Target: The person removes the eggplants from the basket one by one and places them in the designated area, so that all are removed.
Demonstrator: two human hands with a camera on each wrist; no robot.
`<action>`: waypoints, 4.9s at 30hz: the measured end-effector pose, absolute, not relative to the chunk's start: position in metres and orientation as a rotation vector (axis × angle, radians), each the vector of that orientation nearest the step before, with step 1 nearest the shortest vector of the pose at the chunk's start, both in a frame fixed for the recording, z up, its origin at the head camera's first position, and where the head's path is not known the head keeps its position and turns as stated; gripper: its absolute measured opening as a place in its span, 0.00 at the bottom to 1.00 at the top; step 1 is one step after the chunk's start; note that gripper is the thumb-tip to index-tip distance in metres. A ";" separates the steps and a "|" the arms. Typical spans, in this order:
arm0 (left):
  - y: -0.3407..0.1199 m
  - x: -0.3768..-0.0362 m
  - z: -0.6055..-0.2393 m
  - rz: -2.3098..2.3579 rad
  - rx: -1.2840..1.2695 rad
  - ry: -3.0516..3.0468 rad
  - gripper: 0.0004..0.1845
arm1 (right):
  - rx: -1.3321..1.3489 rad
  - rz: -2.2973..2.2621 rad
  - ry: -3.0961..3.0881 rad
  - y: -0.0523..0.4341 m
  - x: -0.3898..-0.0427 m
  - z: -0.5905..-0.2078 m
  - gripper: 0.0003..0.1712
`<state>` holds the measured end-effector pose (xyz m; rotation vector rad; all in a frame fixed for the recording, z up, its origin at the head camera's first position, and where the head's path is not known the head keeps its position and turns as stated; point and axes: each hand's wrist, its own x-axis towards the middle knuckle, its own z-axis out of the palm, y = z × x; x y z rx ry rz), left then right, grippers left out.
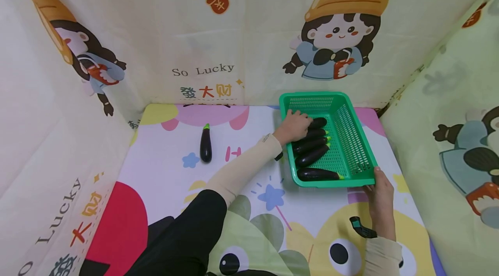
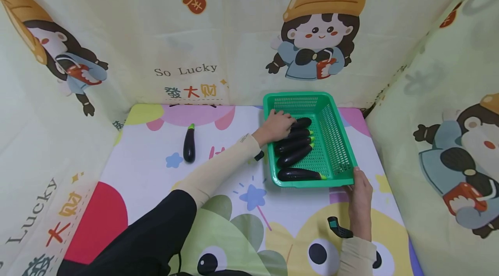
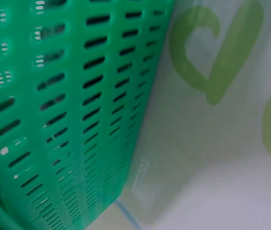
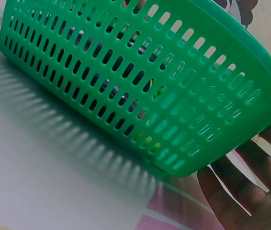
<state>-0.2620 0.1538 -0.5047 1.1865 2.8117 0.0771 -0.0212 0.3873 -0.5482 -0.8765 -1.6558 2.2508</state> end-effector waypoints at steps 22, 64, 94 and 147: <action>0.092 -0.237 -0.477 0.003 1.416 3.066 0.21 | -0.856 2.266 -1.643 0.389 -0.019 -0.548 0.21; -0.083 -0.187 -0.514 0.360 0.081 3.325 0.19 | -0.883 2.222 -1.721 0.386 -0.020 -0.547 0.35; -0.109 -0.175 -0.553 0.504 -0.283 3.138 0.35 | -0.834 2.227 -1.749 0.386 -0.019 -0.549 0.36; -0.061 -0.168 -0.481 0.799 0.689 3.133 0.30 | -0.880 2.224 -1.705 0.386 -0.021 -0.546 0.36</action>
